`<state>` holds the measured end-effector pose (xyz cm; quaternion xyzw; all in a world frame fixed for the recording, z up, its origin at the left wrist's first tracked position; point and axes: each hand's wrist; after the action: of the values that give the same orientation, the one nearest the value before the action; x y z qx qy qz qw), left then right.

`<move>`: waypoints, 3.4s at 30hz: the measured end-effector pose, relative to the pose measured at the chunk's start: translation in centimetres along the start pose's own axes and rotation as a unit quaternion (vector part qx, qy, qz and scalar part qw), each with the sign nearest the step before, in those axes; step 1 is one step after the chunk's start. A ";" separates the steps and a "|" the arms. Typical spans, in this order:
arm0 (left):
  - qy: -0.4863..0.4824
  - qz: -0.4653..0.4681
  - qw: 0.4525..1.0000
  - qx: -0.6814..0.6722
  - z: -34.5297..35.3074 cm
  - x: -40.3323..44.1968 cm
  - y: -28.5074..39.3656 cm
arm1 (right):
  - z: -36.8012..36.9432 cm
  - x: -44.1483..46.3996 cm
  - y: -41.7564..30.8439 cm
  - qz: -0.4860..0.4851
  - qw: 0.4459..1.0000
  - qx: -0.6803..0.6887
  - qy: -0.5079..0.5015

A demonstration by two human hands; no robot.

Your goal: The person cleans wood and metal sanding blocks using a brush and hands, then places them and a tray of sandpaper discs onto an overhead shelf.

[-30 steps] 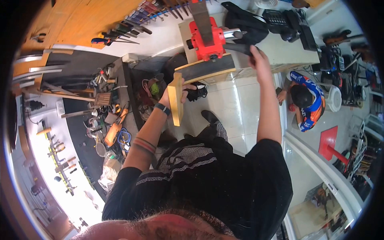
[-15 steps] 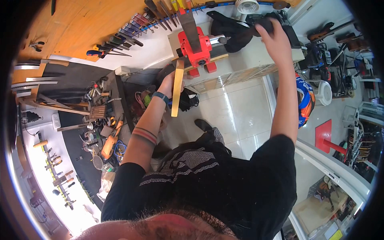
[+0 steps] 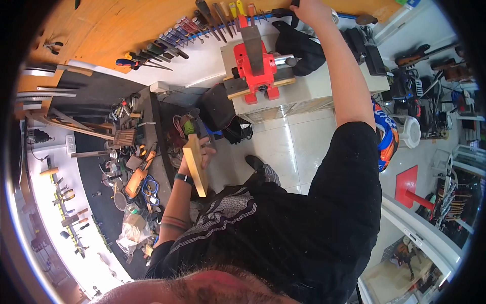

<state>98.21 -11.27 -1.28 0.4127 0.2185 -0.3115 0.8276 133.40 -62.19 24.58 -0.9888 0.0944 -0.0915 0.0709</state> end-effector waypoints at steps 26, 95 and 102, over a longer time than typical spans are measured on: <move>0.101 0.006 0.995 -0.018 -4.4 -5.7 -4.6 | -2.8 0.9 1.6 0.016 0.988 0.150 0.039; 0.195 -0.061 0.969 -0.138 -11.6 -12.3 -12.3 | 15.6 -25.0 15.2 0.155 0.554 0.798 -0.183; 0.234 -0.033 0.971 -0.040 -10.8 -12.5 -11.9 | 14.8 -32.8 19.3 0.175 0.619 0.705 -0.299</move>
<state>79.86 -3.79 -6.12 0.4332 0.4321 -0.2244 0.7585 101.22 -72.60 1.63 -0.5731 0.1454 0.1846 0.7851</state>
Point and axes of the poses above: each hand's wrist, its own x-axis towards the middle knuckle, its own z-axis out of the palm, y = z × x, and after that the axes turned 2 degrees about z, right-handed
